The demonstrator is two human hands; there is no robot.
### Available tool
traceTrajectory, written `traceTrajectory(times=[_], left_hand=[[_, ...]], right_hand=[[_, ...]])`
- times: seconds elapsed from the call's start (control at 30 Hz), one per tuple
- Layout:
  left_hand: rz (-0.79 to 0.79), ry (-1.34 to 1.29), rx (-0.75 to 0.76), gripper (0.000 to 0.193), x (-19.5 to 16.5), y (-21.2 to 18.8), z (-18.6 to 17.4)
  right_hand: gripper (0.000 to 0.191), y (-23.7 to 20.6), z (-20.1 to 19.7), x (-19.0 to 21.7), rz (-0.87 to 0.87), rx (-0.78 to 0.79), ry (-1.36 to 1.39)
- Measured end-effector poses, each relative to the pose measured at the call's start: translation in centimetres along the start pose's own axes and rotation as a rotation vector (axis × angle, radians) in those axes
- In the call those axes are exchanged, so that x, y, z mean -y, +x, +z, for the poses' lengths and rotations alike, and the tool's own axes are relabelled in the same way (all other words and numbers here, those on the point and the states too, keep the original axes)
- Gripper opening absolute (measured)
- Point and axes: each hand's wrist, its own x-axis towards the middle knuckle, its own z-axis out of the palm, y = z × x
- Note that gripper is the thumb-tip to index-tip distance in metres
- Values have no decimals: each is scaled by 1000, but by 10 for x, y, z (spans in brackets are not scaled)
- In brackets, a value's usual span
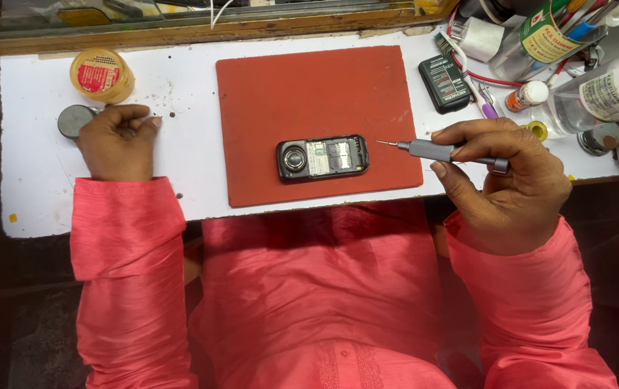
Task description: The person removes the back cover of a mobile phone and uses a screwdriver to unscrew several screws from the back. They then pry open the phone casing to separate the front and back halves, exposing the internal circuit board. Finally, they remove the keypad and circuit board assembly from the casing.
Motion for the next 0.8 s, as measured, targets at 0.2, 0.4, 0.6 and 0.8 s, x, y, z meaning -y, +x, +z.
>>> traceTrajectory(times=[0.2, 0.4, 0.6, 0.8], left_hand=[[72, -87, -127, 8, -6, -4, -4], [371, 140, 257, 61, -52, -36, 30], [514, 443, 466, 100, -93, -66, 61], [484, 374, 476, 77, -93, -74, 69]], right_hand=[[31, 4, 2, 3, 30, -49, 43], [31, 1, 5, -6, 5, -20, 47], [30, -1, 4, -7, 19, 47, -14], [24, 4, 7, 0, -2, 92, -151]])
